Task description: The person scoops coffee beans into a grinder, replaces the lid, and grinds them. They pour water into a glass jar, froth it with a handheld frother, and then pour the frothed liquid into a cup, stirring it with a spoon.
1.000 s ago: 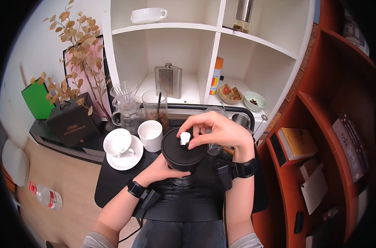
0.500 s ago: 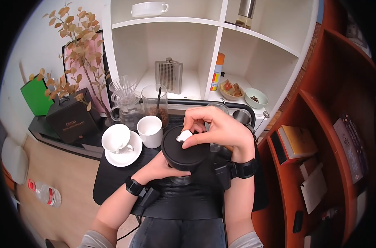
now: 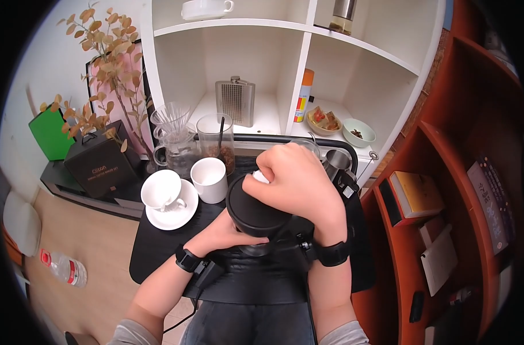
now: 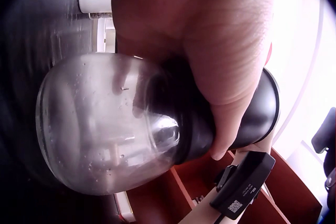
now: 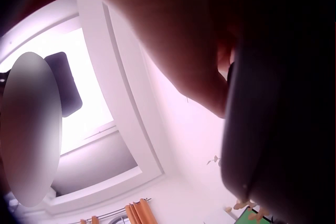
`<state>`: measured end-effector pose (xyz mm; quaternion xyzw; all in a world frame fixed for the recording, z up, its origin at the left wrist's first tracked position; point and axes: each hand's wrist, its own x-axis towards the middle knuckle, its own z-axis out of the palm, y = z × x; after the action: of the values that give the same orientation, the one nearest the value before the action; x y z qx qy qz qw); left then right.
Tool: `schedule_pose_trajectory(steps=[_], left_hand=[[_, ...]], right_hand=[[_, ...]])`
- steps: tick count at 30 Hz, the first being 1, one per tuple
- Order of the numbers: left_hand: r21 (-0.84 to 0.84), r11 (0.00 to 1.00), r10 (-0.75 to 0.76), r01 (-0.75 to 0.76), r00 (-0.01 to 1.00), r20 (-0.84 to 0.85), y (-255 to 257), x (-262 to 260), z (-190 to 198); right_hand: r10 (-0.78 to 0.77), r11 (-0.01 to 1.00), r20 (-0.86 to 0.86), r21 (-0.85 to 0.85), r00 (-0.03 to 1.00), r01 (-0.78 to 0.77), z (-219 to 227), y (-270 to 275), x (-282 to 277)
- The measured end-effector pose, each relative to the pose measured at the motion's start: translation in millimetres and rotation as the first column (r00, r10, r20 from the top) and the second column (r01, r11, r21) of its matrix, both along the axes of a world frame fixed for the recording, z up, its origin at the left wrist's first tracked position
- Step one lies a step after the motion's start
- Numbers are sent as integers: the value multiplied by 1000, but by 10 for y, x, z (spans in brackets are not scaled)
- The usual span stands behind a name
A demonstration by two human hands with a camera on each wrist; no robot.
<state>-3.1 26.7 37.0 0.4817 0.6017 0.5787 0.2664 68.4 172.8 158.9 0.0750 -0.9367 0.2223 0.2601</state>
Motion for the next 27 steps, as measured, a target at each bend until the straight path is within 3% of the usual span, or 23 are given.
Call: schedule_pose_trajectory(steps=[1, 2, 3, 5, 6, 10, 11, 15, 20, 24, 27], left_hand=[[-1, 1000, 3, -3, 1000, 6, -3, 0, -6], [-8, 1000, -15, 15, 999, 31, -3, -6, -5], [-13, 999, -32, 33, 998, 54, -3, -11, -1], [4, 1000, -25, 25, 998, 64, 1, -2, -1], [20, 1000, -21, 20, 997, 77, 1, 1, 1], [3, 1000, -31, 31, 999, 34, 7, -11, 10], [-3, 1000, -18, 18, 996, 91, 6, 2, 23], [-16, 1000, -2, 4, 990, 142, -4, 11, 36], [8, 1000, -18, 17, 994, 107, 1, 4, 22], [-21, 999, -33, 34, 998, 61, -2, -8, 21], [-15, 1000, -4, 4, 1000, 28, 6, 4, 32]], right_hand=[[-95, 994, -50, 41, 994, 97, -15, -29, -7], [-121, 993, 43, 20, 992, 120, 15, -43, 4], [-119, 993, 43, 19, 992, 118, 1, -30, -7], [-33, 989, 51, -142, 998, 40, -33, 24, -34], [-31, 998, 68, -61, 997, 35, -5, 54, -9], [-87, 984, 126, -144, 988, 105, 113, 167, 101], [-87, 984, 126, -142, 988, 105, 145, 193, 141], [18, 983, 70, -183, 997, -5, 175, 260, 241], [168, 984, 118, -87, 979, -159, 34, 281, 309], [171, 985, 211, -75, 962, -158, 97, 178, 349], [234, 969, 177, -117, 956, -216, 88, 162, 332]])
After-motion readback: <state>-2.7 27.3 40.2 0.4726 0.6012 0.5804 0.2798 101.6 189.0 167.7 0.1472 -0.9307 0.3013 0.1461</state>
